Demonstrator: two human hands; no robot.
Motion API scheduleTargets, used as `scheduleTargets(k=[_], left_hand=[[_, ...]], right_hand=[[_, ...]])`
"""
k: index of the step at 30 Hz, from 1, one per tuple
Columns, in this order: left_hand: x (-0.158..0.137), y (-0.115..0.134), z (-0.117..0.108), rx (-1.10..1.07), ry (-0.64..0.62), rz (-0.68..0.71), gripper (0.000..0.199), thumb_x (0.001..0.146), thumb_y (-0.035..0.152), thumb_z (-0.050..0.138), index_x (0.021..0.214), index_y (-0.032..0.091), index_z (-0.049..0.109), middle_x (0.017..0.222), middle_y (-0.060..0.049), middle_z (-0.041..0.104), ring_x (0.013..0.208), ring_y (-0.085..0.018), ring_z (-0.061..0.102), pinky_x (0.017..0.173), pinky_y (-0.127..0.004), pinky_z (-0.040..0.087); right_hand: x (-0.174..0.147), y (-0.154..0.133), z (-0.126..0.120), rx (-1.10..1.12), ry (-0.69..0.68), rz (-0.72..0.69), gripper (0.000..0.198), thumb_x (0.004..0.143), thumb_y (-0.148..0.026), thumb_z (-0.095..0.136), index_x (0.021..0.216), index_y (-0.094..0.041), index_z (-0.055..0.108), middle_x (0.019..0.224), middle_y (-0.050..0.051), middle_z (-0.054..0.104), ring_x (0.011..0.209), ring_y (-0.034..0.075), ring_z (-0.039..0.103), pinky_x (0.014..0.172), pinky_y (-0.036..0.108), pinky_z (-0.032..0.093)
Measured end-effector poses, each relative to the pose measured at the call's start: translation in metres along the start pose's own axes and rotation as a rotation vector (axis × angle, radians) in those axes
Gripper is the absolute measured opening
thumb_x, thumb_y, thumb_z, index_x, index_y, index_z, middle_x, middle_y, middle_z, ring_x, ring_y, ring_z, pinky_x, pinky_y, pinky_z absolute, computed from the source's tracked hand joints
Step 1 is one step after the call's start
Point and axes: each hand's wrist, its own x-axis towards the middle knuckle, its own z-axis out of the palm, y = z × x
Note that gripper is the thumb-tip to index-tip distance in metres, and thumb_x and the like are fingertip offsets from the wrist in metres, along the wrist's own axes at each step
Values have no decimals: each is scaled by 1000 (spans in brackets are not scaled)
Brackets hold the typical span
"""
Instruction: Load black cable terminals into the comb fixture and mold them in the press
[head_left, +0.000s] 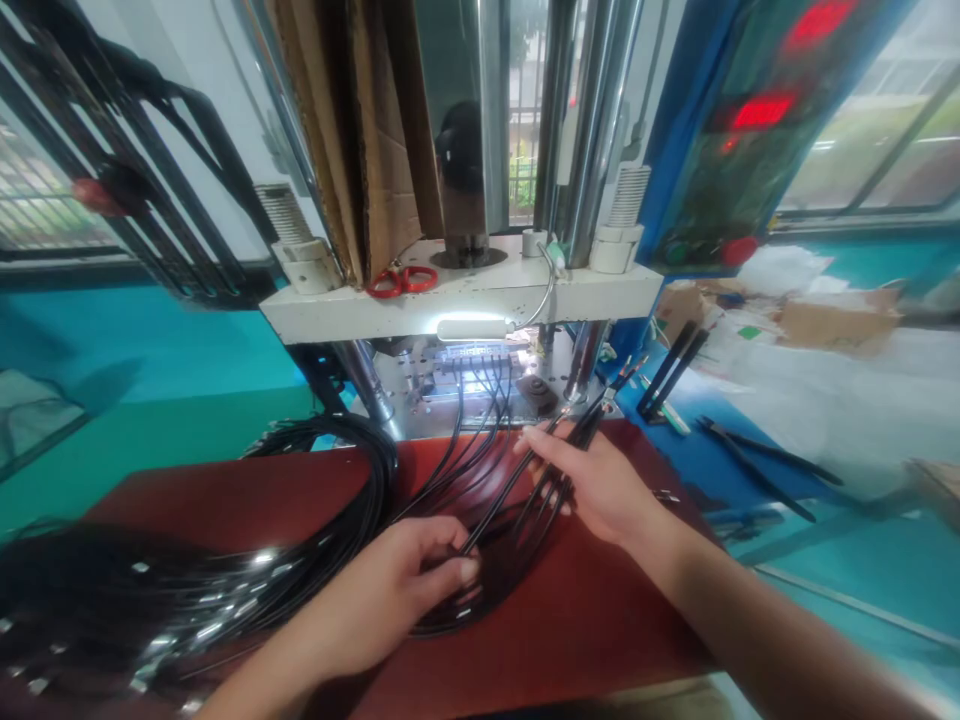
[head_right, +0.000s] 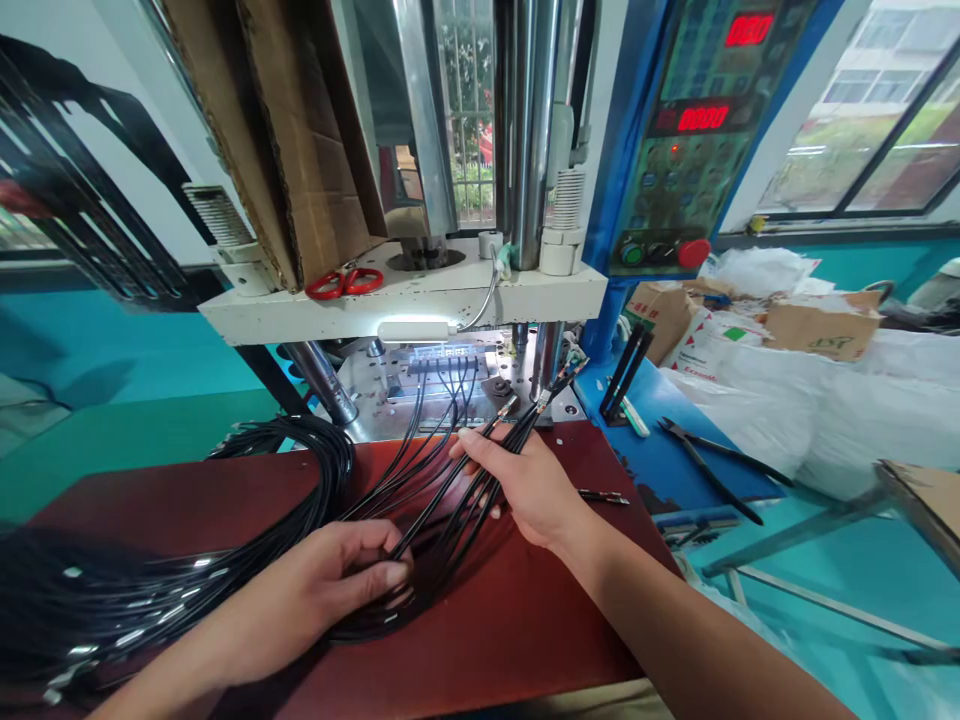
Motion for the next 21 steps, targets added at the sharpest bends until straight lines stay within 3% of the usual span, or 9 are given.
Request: scheduleTargets(k=[3,7,11,17,21], left_hand=[[-16,2,-12,157,-43,-15,22,89,33,48,77,17,57,74,3,50,69,-11,42,61,-22,31],[-19,12,-16,173,-172,-49,27,90,39,45,81,18,59,72,3,48,66,-12,40,59,-23,29],[-1,16,-2,165,-86,39,27,90,39,45,75,18,54,70,4,46,65,-11,40,58,-23,29],[18,16,18,-152,-144,48,28,89,42,47,81,16,56,75,0,57,66,-12,48,62,-24,38],[12,11,19,-388,-249,-67,24,88,38,53,87,15,58,85,-6,66,75,-16,62,69,-28,44]], right_hand=[[0,1,0,35,-5,31,33,78,-50,66,82,-17,68,63,0,56,45,7,49,32,15,32],[3,1,-2,59,-79,92,34,77,-49,68,82,-15,69,64,1,57,46,7,49,33,15,31],[5,3,-6,68,-102,73,32,77,-46,68,85,-15,69,62,-1,56,46,6,48,35,16,32],[3,10,-5,-2,-225,104,28,73,-43,73,81,-17,67,56,-5,54,41,6,45,34,17,30],[-4,10,2,-99,-319,79,25,77,-42,70,76,-17,71,68,-1,63,56,8,54,50,20,43]])
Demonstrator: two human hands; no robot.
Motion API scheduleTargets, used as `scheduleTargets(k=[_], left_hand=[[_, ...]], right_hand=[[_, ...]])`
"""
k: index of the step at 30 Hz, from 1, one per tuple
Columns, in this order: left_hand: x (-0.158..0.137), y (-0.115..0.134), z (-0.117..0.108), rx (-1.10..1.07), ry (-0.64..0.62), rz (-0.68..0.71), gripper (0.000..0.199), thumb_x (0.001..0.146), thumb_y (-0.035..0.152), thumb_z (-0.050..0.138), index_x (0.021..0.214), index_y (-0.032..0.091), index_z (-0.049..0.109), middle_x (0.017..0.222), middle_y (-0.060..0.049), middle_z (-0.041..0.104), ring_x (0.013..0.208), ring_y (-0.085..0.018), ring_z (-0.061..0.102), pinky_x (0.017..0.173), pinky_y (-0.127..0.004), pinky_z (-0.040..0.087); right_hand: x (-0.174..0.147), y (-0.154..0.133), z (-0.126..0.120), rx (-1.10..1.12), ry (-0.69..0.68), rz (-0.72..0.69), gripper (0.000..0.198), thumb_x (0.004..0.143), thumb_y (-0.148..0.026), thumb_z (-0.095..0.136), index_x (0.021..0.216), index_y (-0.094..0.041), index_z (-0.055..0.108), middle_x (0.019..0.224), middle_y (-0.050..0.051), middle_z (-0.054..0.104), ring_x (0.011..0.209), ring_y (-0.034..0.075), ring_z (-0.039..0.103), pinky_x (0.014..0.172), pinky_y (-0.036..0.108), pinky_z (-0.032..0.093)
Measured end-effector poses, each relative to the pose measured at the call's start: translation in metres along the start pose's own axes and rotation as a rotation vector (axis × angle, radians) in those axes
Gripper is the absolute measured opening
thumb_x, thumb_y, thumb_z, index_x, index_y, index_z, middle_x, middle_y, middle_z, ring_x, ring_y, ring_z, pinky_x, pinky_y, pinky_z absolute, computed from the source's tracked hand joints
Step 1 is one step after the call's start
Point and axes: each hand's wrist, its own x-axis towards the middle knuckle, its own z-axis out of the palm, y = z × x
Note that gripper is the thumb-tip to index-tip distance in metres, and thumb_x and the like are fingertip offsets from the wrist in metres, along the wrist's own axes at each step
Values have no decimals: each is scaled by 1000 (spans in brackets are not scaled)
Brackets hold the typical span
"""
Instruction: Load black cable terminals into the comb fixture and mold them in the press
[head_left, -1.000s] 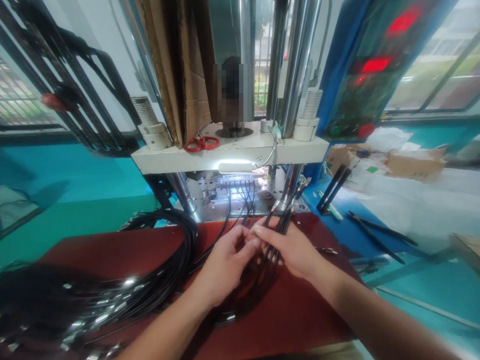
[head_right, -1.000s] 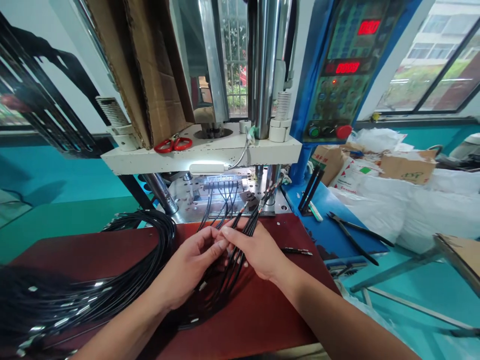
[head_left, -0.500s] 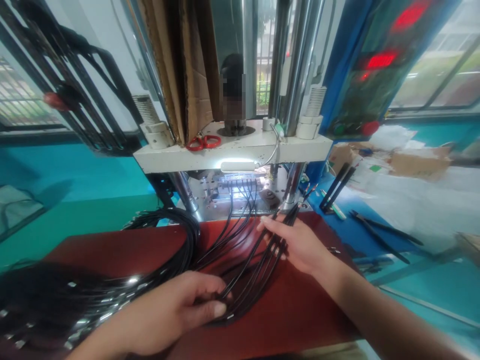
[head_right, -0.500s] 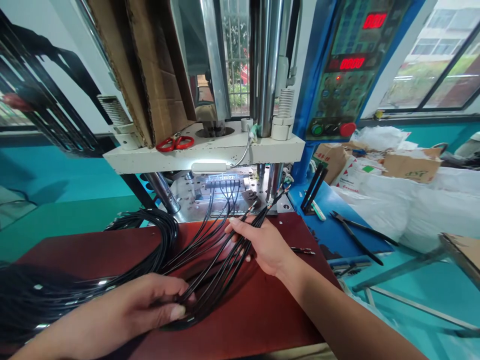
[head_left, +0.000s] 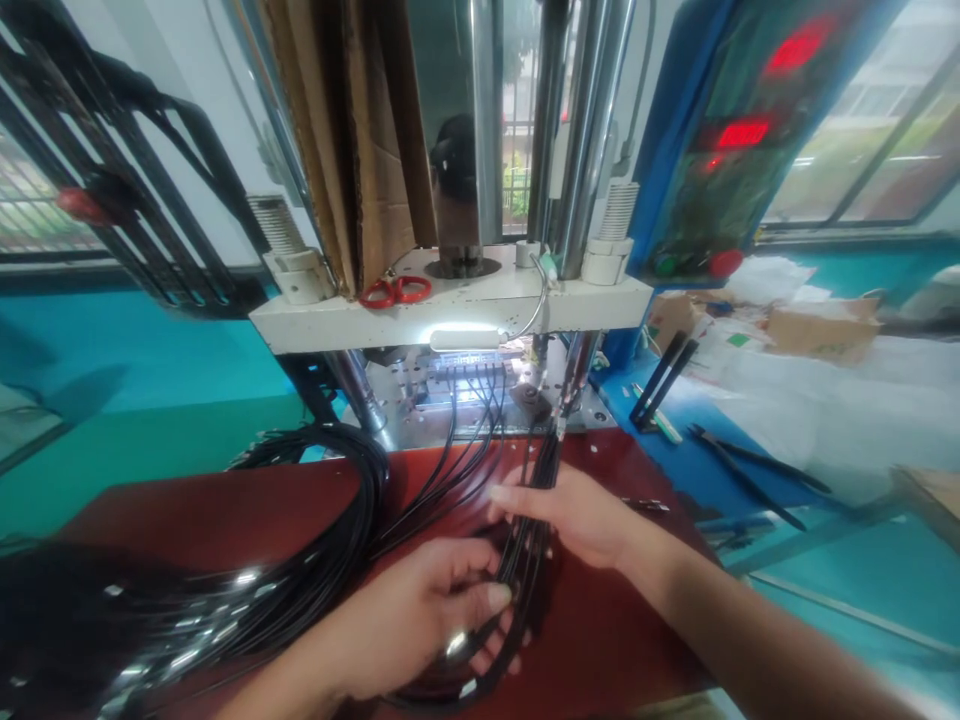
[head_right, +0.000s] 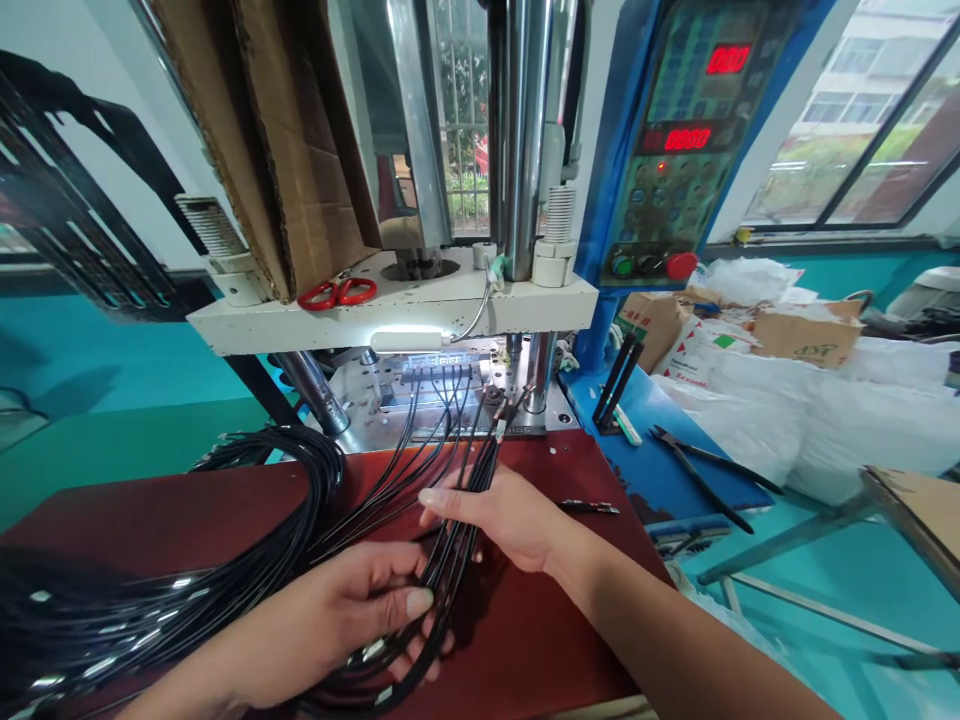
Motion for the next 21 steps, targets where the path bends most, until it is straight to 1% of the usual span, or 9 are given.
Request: scheduleTargets(k=[2,4,6,8,10,12,16,19,21], left_hand=[[0,-3,3,-99,-53,-104,22,86,36,57,92,14,59,91,-10,69,77,-17,66,69,-29,46],[5,-7,8,-224,-58,-94,21,84,30,61,96,14,59,92,-11,70,78,-18,67,73,-30,48],[15,-12,15,-363,-17,28,19,82,27,63,94,13,60,86,-10,69,75,-17,67,73,-30,49],[25,-18,22,-457,28,124,17,83,27,62,89,12,59,75,-7,67,63,-15,66,64,-26,48],[31,-23,26,-499,49,117,18,84,30,61,90,13,58,69,-5,64,54,-13,62,55,-24,46],[34,-25,27,-523,68,73,20,85,30,60,94,13,57,72,-5,65,56,-15,64,57,-27,49],[36,-18,26,-535,150,127,18,84,28,62,89,12,58,78,-7,66,62,-15,64,65,-31,52],[37,-17,29,-554,169,140,17,84,28,61,90,13,57,76,-6,65,61,-14,63,62,-30,51],[37,-20,33,-557,153,78,19,84,29,61,94,13,55,75,-6,65,62,-16,64,63,-32,52]], right_hand=[[-4,-1,6,-100,-95,-35,28,82,-44,63,79,-18,73,77,2,66,69,11,58,63,22,47],[-7,-1,12,-146,-183,-36,32,86,-48,56,90,-21,74,85,3,67,75,12,60,66,22,48],[-7,-1,15,-145,-225,16,39,88,-53,50,102,-24,72,85,3,67,70,12,60,56,20,46],[-5,0,14,-123,-181,56,43,86,-55,51,110,-24,69,80,3,66,57,9,57,44,17,39],[-2,2,12,-68,-54,35,43,84,-54,56,109,-21,69,81,4,67,51,7,54,39,15,35],[1,4,10,-7,15,7,41,83,-52,58,103,-20,71,88,5,67,51,6,53,38,14,36],[2,7,9,51,-164,208,48,86,-57,49,114,-22,66,84,5,69,34,3,44,30,16,33],[6,1,-1,181,-41,49,43,83,-45,62,118,-20,61,93,6,68,58,9,62,52,20,52],[11,-4,-11,298,108,-121,42,80,-36,68,118,-20,58,100,7,66,80,15,66,74,28,55]])
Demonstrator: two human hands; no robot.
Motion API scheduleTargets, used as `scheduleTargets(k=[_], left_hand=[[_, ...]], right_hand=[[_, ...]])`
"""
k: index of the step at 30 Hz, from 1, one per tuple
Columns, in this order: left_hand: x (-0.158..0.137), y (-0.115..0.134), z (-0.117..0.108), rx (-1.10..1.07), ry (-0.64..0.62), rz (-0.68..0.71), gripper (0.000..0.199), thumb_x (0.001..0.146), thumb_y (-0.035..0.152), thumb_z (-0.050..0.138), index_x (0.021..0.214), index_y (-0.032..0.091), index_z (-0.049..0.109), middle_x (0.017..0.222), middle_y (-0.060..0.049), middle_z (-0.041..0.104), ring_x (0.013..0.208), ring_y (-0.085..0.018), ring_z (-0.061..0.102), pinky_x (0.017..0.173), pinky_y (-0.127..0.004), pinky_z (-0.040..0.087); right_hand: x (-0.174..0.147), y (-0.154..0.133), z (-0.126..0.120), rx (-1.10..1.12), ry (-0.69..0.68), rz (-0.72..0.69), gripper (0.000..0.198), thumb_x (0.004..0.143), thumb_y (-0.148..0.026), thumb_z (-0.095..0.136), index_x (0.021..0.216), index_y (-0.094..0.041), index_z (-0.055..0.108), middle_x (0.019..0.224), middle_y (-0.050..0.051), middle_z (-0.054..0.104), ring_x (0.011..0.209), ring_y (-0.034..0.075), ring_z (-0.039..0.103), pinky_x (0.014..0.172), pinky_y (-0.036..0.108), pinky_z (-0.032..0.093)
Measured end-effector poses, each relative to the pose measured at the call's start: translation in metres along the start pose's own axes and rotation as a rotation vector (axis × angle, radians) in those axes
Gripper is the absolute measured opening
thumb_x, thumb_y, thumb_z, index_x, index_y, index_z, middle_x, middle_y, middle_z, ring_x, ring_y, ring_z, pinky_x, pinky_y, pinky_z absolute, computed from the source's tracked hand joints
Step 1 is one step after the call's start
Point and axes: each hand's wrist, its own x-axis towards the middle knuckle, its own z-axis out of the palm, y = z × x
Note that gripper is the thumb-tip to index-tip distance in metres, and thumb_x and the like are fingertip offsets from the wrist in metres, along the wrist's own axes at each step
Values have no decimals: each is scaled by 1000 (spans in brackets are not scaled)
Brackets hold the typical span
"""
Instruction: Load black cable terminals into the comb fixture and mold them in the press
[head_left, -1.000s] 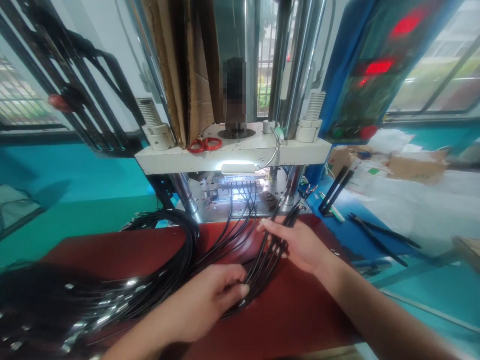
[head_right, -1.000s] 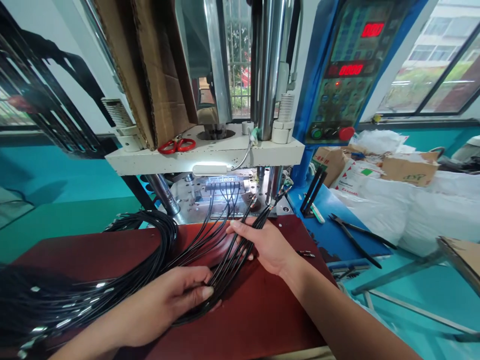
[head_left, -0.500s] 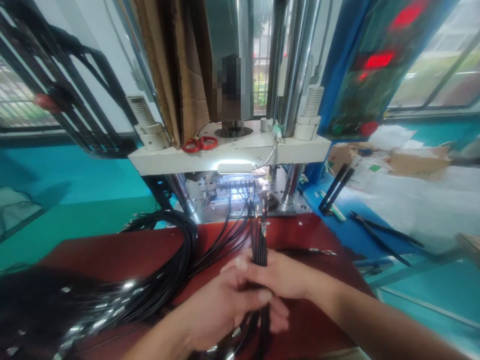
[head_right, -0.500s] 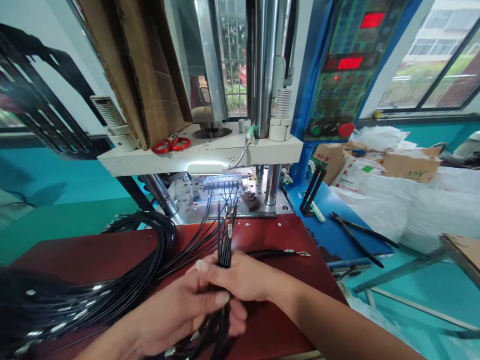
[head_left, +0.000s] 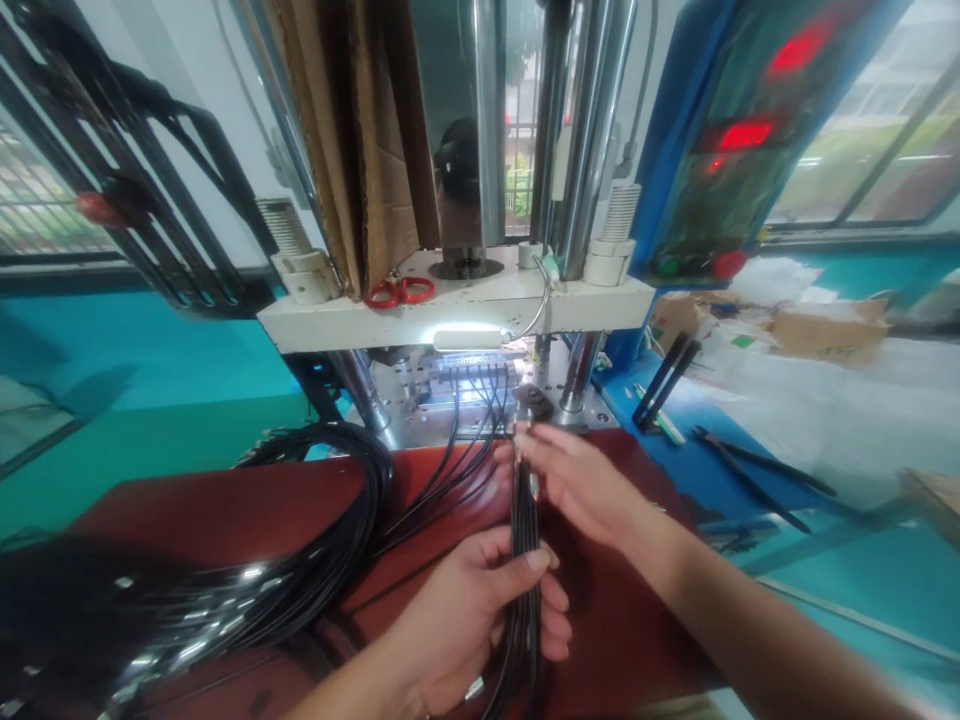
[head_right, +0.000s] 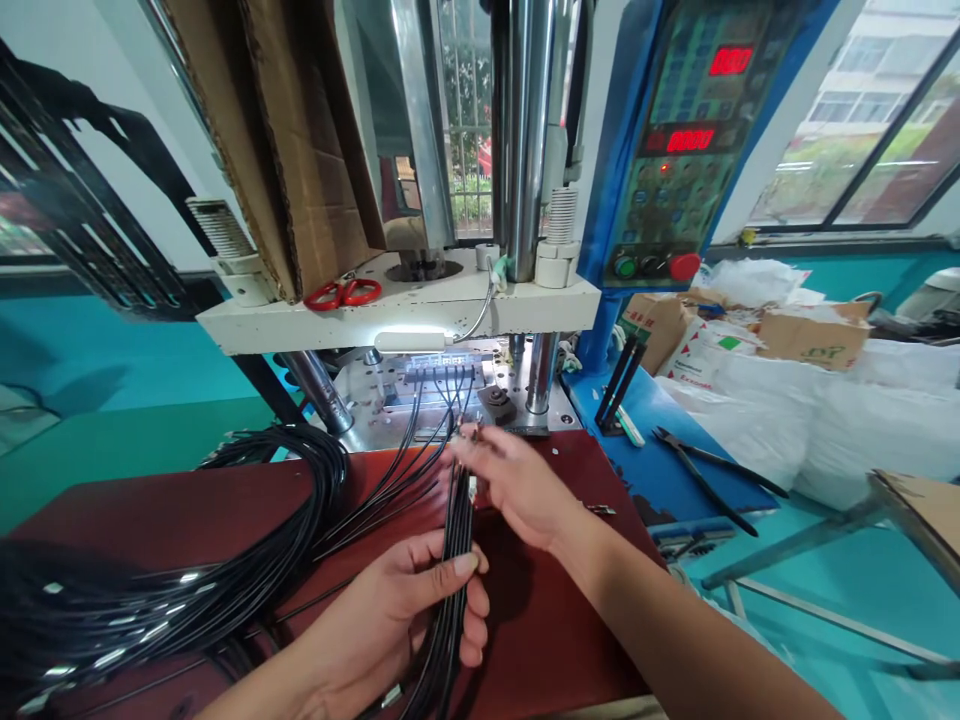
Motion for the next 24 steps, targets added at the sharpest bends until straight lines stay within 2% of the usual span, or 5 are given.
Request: scheduleTargets(k=[4,8,16,21,24], left_hand=[[0,-10,2,32,-4,-88,22,84,28,61,98,12,54,75,-7,65,61,-17,65,63,-34,53],[11,-4,4,46,41,-59,21,82,24,62,97,11,57,80,-9,67,65,-17,66,67,-35,55],[29,13,5,15,113,-25,18,81,19,63,96,10,57,85,-12,68,70,-20,68,76,-40,55],[32,11,2,-50,127,36,16,80,16,64,94,11,58,86,-9,67,73,-19,67,77,-40,56],[33,12,-2,-50,169,10,16,79,17,65,92,11,57,84,-10,66,73,-18,66,74,-37,57]], right_hand=[[9,-5,-9,-32,136,-138,35,83,-34,64,115,-20,57,100,6,64,82,17,66,79,36,54],[8,2,-6,-225,66,-104,20,86,-31,57,99,-16,62,89,6,66,76,16,66,70,32,54],[8,7,-9,-389,41,-134,25,85,-23,53,109,-21,59,94,4,67,78,16,66,73,32,53],[11,4,-14,-728,-107,-169,26,92,-38,47,103,-21,64,95,4,69,83,17,66,74,31,52],[25,-5,-38,-1105,66,-326,31,97,-36,38,110,-21,63,104,5,68,96,17,63,87,32,47]])
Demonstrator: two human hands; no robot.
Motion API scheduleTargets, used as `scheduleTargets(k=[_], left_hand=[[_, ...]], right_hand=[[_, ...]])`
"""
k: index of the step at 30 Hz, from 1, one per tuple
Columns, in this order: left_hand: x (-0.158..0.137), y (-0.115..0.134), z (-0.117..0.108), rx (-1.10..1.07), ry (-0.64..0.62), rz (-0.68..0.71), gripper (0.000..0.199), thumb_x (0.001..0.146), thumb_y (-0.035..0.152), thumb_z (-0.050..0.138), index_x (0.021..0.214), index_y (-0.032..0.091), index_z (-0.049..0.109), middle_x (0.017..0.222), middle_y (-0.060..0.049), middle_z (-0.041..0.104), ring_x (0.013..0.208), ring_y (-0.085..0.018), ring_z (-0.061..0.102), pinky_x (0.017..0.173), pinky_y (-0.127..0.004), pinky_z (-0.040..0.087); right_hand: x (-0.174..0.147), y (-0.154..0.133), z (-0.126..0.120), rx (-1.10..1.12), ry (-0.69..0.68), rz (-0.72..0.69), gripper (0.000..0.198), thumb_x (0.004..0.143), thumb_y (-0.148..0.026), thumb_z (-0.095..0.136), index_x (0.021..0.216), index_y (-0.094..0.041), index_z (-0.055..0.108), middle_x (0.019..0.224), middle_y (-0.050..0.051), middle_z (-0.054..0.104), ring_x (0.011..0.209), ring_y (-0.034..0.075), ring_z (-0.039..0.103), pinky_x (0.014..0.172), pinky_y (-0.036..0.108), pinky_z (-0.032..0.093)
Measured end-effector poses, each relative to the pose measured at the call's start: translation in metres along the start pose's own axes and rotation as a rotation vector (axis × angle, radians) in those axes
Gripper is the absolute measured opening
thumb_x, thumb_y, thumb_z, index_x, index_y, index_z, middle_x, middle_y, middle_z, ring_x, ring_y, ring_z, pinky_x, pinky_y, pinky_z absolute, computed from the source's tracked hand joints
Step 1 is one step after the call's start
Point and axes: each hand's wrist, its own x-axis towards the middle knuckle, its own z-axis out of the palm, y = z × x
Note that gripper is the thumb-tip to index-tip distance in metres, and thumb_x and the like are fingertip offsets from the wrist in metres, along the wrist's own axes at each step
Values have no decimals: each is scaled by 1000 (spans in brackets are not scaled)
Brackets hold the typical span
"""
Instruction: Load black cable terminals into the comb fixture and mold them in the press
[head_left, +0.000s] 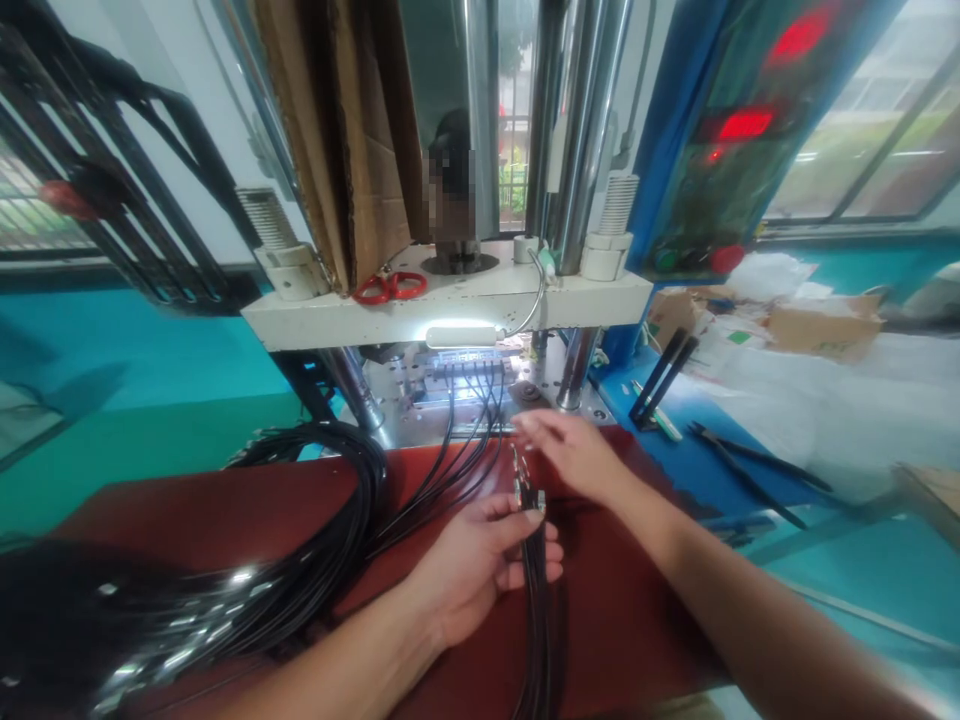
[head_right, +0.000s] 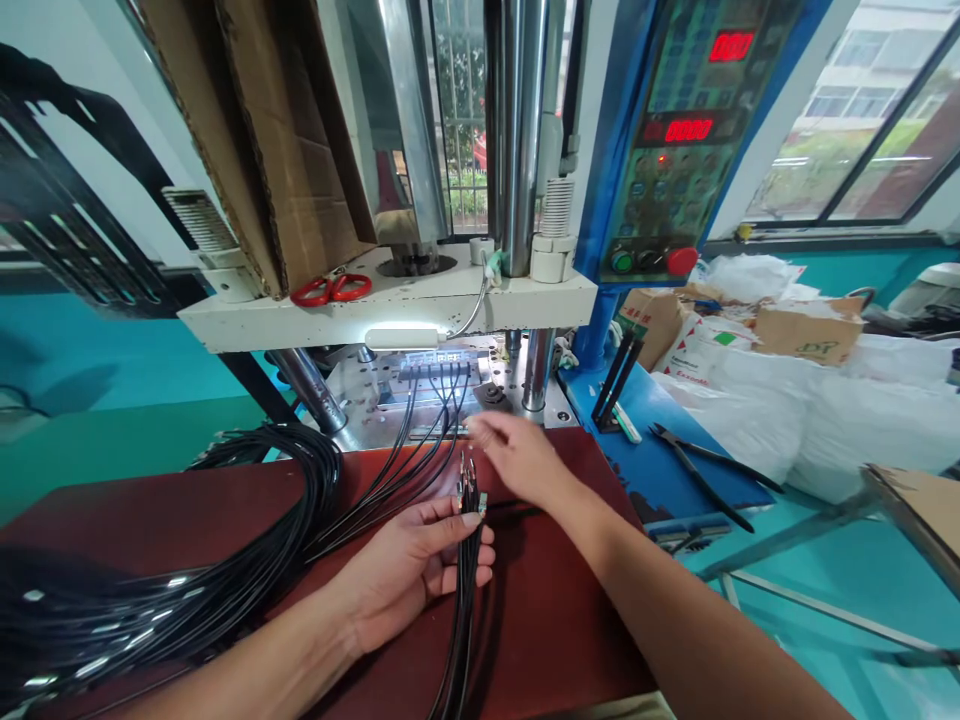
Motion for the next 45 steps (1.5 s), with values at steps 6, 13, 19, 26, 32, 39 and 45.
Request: scheduleTargets(k=[6,13,19,26,32,39,45], left_hand=[[0,6,-6,40,2,11,20,78,20,67,94,12,56,81,-7,65,68,-15,65,67,-31,57],[1,0,-7,87,-22,17,19,78,17,66,92,13,54,77,-5,64,59,-11,61,56,-23,53],[-1,2,-6,116,-32,35,15,78,16,63,89,13,53,75,-4,62,57,-10,59,53,-21,51],[1,10,-3,134,-49,64,15,76,16,65,86,14,54,77,-4,62,58,-10,58,53,-21,49],[9,19,-4,128,-64,62,18,76,16,67,90,14,56,77,-3,60,59,-9,57,54,-21,47],[8,12,-9,50,-93,86,18,77,18,67,91,14,57,76,-1,58,58,-7,54,55,-20,43],[5,11,-5,46,-74,119,17,76,23,69,87,15,60,74,0,54,54,-4,46,48,-18,34]], right_hand=[[18,43,-12,-571,53,43,39,81,-19,63,119,-18,56,107,10,64,101,24,58,90,38,42],[-4,22,-27,-728,-88,55,15,84,-14,53,96,-15,63,98,12,63,86,24,62,75,33,42],[-28,1,-60,-571,-242,121,15,77,-21,57,89,-17,65,93,9,65,82,22,62,66,29,42],[-47,-12,-60,239,-329,500,12,83,-28,47,86,-18,54,49,-2,56,39,12,48,38,21,32],[-30,-22,-20,623,38,341,25,78,-38,64,90,-19,51,54,-8,49,35,5,35,31,17,24],[-33,-14,16,794,275,337,29,86,-51,51,90,-22,53,80,-2,55,39,4,42,28,16,24],[-36,-20,23,890,220,371,28,88,-48,51,103,-25,55,67,-5,52,39,6,42,30,16,28]])
